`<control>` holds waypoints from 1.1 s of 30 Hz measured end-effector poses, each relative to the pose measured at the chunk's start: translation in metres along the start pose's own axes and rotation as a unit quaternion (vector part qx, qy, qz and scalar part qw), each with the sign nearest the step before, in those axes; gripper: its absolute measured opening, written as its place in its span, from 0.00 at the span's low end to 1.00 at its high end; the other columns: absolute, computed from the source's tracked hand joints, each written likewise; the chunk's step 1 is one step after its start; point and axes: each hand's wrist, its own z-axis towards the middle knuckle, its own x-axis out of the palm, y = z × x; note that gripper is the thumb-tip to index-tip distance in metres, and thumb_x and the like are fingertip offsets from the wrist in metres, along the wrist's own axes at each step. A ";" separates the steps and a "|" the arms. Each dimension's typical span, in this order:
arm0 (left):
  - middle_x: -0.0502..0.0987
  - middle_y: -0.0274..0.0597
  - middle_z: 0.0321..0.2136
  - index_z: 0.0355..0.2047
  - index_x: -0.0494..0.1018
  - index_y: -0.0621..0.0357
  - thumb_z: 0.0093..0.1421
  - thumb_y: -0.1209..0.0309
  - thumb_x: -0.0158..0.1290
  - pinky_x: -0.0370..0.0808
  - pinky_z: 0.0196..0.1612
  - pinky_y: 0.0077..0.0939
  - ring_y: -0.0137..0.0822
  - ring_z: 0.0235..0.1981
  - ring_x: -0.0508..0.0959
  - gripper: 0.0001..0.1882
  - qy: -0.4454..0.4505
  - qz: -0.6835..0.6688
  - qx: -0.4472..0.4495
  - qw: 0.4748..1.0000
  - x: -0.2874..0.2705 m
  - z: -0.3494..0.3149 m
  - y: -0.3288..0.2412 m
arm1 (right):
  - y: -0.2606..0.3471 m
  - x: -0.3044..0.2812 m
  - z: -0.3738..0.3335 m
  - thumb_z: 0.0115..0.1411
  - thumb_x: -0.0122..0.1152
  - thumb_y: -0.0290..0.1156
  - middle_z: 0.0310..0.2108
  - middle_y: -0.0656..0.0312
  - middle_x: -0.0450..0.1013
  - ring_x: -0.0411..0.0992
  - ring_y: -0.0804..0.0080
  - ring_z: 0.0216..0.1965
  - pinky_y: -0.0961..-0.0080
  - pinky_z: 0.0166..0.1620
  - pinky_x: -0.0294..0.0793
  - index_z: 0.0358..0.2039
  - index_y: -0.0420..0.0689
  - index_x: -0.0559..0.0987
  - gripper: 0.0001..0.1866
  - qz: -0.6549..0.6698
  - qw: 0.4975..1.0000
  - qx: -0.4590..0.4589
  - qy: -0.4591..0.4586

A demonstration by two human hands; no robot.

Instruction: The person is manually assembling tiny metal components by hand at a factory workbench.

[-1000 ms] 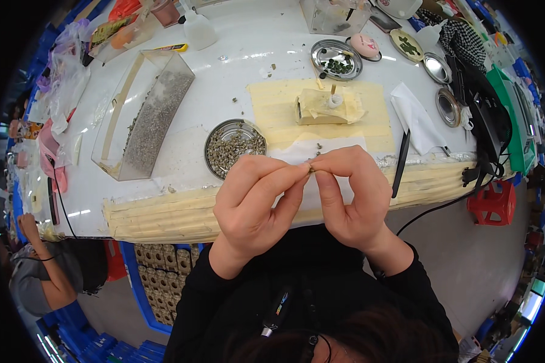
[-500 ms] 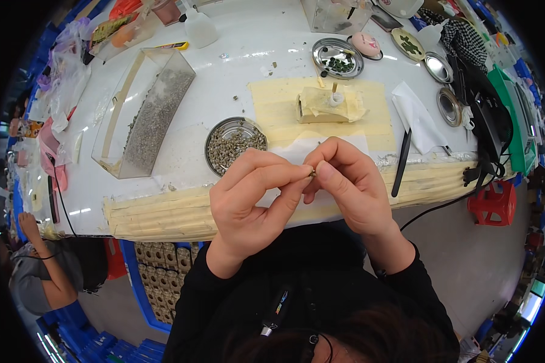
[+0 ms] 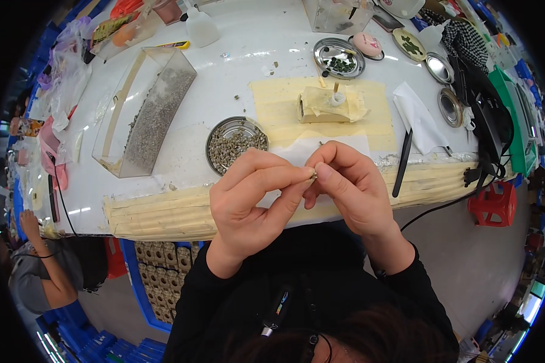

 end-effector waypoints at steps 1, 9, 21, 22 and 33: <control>0.77 0.39 0.27 0.34 0.80 0.62 0.47 0.85 0.63 0.71 0.28 0.23 0.33 0.25 0.76 0.12 -0.005 0.010 0.012 1.000 0.001 0.000 0.000 | 0.000 0.002 0.000 0.69 0.53 0.30 0.31 0.63 0.74 0.72 0.81 0.31 0.82 0.37 0.74 0.39 0.37 0.73 0.08 -0.005 1.000 -0.010 -0.008; 0.77 0.39 0.26 0.32 0.79 0.63 0.45 0.86 0.63 0.71 0.27 0.24 0.34 0.25 0.75 0.12 -0.031 0.104 0.044 0.993 0.008 -0.002 0.001 | -0.006 0.001 -0.001 0.65 0.56 0.24 0.31 0.63 0.74 0.72 0.81 0.32 0.81 0.36 0.75 0.37 0.37 0.74 0.04 -0.362 0.899 -0.236 -0.079; 0.76 0.40 0.26 0.32 0.79 0.65 0.50 0.85 0.62 0.71 0.27 0.19 0.28 0.23 0.75 0.09 -0.009 -0.023 -0.041 0.999 0.000 -0.001 0.001 | -0.001 0.010 -0.001 0.63 0.58 0.24 0.30 0.62 0.74 0.72 0.80 0.32 0.80 0.35 0.75 0.35 0.36 0.75 0.05 -0.113 0.989 -0.072 -0.069; 0.76 0.40 0.26 0.32 0.79 0.65 0.50 0.85 0.62 0.72 0.27 0.19 0.28 0.23 0.75 0.09 -0.014 -0.016 -0.040 0.999 0.001 -0.001 0.000 | -0.005 0.009 -0.002 0.63 0.59 0.24 0.29 0.62 0.74 0.73 0.80 0.32 0.80 0.35 0.75 0.35 0.36 0.75 0.04 -0.197 0.969 -0.120 -0.088; 0.76 0.40 0.25 0.32 0.79 0.64 0.43 0.86 0.63 0.70 0.26 0.25 0.35 0.25 0.75 0.13 -0.028 0.128 0.074 0.989 0.007 -0.001 0.003 | 0.001 0.009 -0.002 0.61 0.60 0.22 0.30 0.62 0.75 0.73 0.80 0.33 0.81 0.38 0.75 0.35 0.36 0.76 0.04 -0.207 0.963 -0.136 -0.106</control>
